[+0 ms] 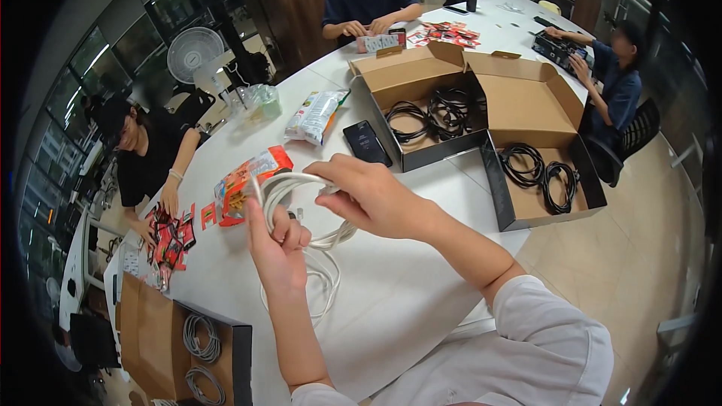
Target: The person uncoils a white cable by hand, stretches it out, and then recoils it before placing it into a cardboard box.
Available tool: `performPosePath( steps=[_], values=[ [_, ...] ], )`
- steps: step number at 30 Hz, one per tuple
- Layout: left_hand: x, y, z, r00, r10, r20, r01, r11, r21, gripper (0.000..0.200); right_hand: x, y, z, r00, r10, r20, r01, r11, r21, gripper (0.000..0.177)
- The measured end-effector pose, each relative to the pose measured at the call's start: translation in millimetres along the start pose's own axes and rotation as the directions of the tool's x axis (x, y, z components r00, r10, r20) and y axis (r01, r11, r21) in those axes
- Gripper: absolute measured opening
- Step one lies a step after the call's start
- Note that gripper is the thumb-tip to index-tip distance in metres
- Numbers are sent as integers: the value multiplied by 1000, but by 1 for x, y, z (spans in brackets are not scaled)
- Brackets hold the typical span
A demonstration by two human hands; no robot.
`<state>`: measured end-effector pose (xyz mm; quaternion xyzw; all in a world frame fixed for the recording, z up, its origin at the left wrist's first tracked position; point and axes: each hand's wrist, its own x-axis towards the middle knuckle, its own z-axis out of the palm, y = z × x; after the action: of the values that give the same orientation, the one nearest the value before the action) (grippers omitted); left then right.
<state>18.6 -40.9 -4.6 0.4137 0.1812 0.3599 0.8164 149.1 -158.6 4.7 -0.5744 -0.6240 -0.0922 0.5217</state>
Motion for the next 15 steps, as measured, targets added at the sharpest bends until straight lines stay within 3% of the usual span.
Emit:
performPosePath(
  steps=[1, 4, 7, 10, 13, 15],
  values=[
    [-3, 0, 3, 995, 96, 24, -97, 993, 71, 41, -1, -1, 1, 1000, 12, 19, -12, 1000, 13, 38],
    [-4, -6, 11, 966, 233, -111, -213, 963, 163, 47, -1, -2, 4, 999, -35, 13, 35, 999, -3, 40],
    [4, -6, 12, 958, 173, -229, -147, 981, 126, 48, -2, -4, 9, 997, -75, 6, 75, 997, -6, 40],
    [4, -9, 14, 933, 289, -216, -261, 954, 148, 44, -3, -6, 13, 998, -51, 23, 51, 999, 9, 40],
    [8, -9, 6, 898, 434, -76, -403, 879, 253, 43, -3, -5, 13, 998, -54, 9, 54, 999, 3, 41],
    [8, -6, -2, 922, 386, -18, -367, 889, 274, 44, -3, -8, 11, 998, -66, 7, 66, 998, 11, 40]
  ],
)
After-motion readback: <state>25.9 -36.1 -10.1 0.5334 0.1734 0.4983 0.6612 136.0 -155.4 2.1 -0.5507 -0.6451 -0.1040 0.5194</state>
